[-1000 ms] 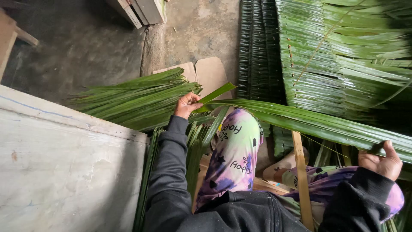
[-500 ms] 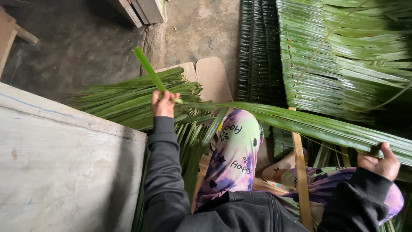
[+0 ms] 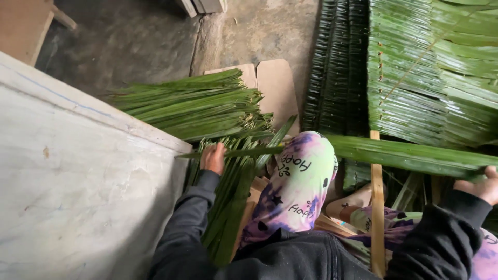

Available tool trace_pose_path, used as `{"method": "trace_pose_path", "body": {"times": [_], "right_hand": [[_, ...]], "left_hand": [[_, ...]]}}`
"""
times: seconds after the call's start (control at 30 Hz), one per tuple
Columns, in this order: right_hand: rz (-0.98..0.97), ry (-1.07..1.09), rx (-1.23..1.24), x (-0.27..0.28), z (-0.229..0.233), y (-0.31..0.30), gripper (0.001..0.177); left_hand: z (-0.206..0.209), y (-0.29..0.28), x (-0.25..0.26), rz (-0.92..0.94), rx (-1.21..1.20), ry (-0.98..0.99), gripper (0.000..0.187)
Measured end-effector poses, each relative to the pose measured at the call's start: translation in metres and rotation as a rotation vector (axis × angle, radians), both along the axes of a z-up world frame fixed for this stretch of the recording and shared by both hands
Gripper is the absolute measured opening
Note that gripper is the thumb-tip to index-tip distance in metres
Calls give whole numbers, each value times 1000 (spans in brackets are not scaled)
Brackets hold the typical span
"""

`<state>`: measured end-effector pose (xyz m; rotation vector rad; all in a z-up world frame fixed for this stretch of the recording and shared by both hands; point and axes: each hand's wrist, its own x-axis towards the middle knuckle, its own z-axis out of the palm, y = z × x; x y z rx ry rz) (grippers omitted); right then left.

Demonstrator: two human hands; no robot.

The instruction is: Weaving palm leaves over a wooden stick to create a thatched panel

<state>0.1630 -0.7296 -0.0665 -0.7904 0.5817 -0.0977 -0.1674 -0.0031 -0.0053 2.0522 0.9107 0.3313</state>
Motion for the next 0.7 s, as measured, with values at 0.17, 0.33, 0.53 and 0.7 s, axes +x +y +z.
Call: {"method": "trace_pose_path", "body": {"times": [0.17, 0.33, 0.53, 0.7], "right_hand": [[87, 46, 38, -2, -18, -29, 38], [46, 19, 24, -5, -8, -9, 37], [-205, 60, 90, -20, 38, 22, 29], [-74, 175, 404, -16, -32, 41, 22]], "left_hand": [[-89, -18, -103, -282, 72, 421, 46], [-77, -40, -267, -749, 122, 605, 55], [-65, -34, -265, -725, 127, 1005, 37], [-51, -15, -255, -708, 196, 1330, 40]]}}
